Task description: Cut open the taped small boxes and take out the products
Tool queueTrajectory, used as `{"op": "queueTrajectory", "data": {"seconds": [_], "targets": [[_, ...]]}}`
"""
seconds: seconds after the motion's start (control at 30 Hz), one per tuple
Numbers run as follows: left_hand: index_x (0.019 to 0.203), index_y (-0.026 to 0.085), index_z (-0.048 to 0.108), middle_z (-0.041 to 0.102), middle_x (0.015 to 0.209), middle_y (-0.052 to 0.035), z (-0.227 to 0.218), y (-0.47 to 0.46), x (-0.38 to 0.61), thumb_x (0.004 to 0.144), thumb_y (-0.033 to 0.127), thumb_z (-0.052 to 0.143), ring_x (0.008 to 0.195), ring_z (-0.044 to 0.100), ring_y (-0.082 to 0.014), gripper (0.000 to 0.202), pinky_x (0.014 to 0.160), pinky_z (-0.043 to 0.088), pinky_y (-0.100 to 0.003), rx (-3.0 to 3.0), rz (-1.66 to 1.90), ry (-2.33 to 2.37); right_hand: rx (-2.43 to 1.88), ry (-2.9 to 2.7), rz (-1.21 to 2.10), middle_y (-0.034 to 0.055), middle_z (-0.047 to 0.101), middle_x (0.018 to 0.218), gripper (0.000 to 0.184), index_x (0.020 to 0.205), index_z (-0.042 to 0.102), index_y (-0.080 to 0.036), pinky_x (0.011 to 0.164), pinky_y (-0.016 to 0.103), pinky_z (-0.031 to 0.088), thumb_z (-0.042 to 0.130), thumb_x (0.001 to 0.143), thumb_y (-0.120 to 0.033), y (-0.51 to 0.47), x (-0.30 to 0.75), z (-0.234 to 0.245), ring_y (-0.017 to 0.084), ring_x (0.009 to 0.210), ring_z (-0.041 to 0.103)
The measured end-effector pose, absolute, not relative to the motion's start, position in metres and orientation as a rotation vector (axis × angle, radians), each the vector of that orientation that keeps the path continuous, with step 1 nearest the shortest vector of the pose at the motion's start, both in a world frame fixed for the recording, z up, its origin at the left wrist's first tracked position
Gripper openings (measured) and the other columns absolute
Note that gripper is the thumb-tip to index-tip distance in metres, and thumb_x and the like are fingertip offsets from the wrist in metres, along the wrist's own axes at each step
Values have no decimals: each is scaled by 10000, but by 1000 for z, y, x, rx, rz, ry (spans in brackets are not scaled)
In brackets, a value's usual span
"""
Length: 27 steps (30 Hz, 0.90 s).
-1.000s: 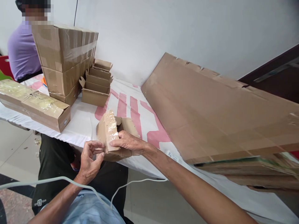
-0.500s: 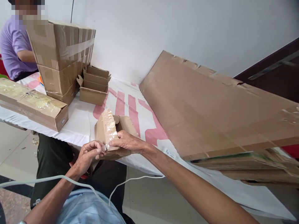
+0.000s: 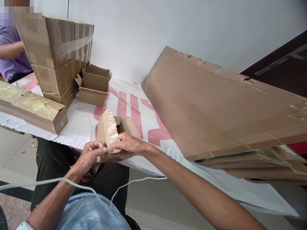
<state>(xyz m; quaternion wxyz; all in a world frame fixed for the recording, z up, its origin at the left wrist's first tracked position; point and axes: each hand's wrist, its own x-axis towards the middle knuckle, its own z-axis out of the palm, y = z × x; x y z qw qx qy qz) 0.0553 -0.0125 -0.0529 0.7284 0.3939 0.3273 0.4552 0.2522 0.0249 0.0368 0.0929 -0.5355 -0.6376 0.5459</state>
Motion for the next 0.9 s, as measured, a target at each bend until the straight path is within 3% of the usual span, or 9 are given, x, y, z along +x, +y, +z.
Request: {"op": "queueTrajectory", "data": {"seconds": [0.33, 0.53, 0.73, 0.9], "targets": [[638, 169, 654, 634, 572, -9, -56, -8, 58, 695, 430, 903, 559, 508, -114, 365, 599, 362, -260, 906, 956, 767, -1613, -1965, 1594, -66, 344, 622, 345, 623, 376, -241, 578, 298, 232, 590, 739, -485, 23, 254, 40, 104, 609, 284], [622, 167, 667, 608, 596, -7, -55, -10, 55, 705, 424, 890, 606, 505, -123, 350, 651, 406, -277, 811, 983, 697, -1508, -1946, 1651, -32, 428, 664, 348, 655, 431, -228, 648, 311, 305, 558, 769, -532, 27, 260, 31, 131, 667, 373], [622, 165, 661, 594, 606, -3, -55, -10, 55, 681, 462, 920, 605, 503, -124, 398, 654, 416, -284, 754, 966, 662, -1428, -1969, 1658, -42, 371, 645, 367, 620, 385, -245, 645, 311, 292, 567, 794, -512, 28, 261, 29, 130, 662, 333], [608, 164, 650, 576, 567, 9, -56, -9, 56, 679, 452, 917, 583, 503, -114, 399, 638, 385, -272, 804, 953, 673, -1424, -1933, 1680, -32, 427, 666, 352, 630, 450, -227, 666, 313, 310, 575, 786, -518, 27, 260, 31, 134, 673, 365]]}}
